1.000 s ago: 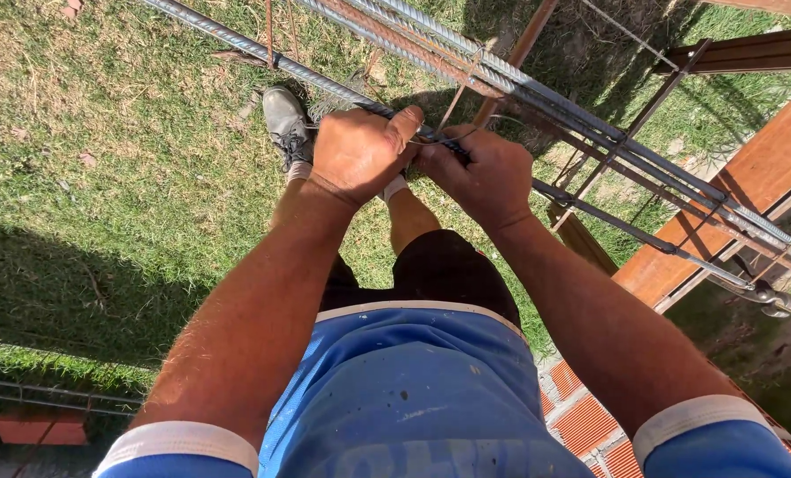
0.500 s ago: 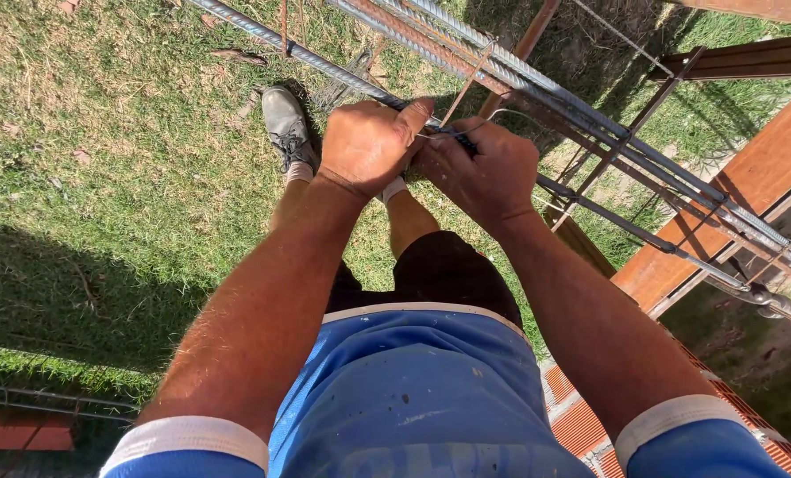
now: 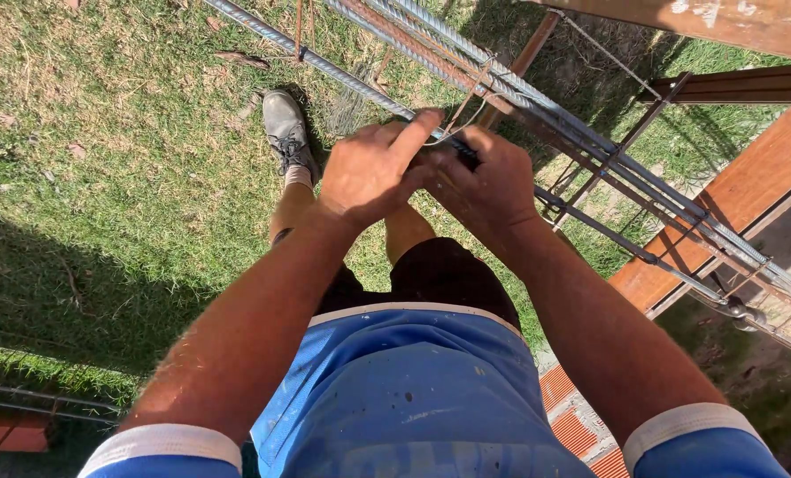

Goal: The person ties steel rebar rods together using wire and pliers. They wrap the wire around the intersection of the rods and twist it tight with the pliers to secure the structure.

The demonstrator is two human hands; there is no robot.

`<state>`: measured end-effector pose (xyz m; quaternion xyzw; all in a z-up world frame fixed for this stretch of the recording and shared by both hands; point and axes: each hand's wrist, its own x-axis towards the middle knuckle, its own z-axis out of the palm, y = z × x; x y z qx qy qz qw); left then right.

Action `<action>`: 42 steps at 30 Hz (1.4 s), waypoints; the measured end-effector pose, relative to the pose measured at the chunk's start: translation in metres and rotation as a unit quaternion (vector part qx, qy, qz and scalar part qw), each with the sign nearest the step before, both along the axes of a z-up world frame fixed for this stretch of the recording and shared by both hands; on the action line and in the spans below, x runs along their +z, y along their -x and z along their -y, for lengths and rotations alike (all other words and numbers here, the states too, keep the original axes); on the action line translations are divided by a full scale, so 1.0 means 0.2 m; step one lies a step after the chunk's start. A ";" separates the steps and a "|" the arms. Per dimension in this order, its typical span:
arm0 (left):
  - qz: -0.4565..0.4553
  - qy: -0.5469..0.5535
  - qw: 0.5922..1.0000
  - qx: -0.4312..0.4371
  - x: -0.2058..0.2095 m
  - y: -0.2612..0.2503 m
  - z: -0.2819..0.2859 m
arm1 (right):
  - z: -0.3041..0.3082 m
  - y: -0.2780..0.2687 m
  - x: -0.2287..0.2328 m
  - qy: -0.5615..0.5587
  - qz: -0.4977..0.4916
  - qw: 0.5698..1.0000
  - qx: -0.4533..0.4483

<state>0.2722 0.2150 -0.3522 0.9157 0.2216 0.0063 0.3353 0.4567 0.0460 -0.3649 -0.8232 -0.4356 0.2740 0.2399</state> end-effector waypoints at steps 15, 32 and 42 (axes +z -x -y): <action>-0.021 0.424 0.844 0.327 0.04 0.75 0.43 | -0.06 -0.05 0.25 0.019 -0.100 0.995 -0.023; 0.203 0.408 0.856 0.244 -0.32 0.13 0.32 | -0.51 -0.47 0.32 0.005 0.240 0.891 0.385; 0.203 0.529 0.770 0.295 -0.38 0.04 0.35 | -0.65 -0.47 0.36 0.015 0.356 0.786 0.506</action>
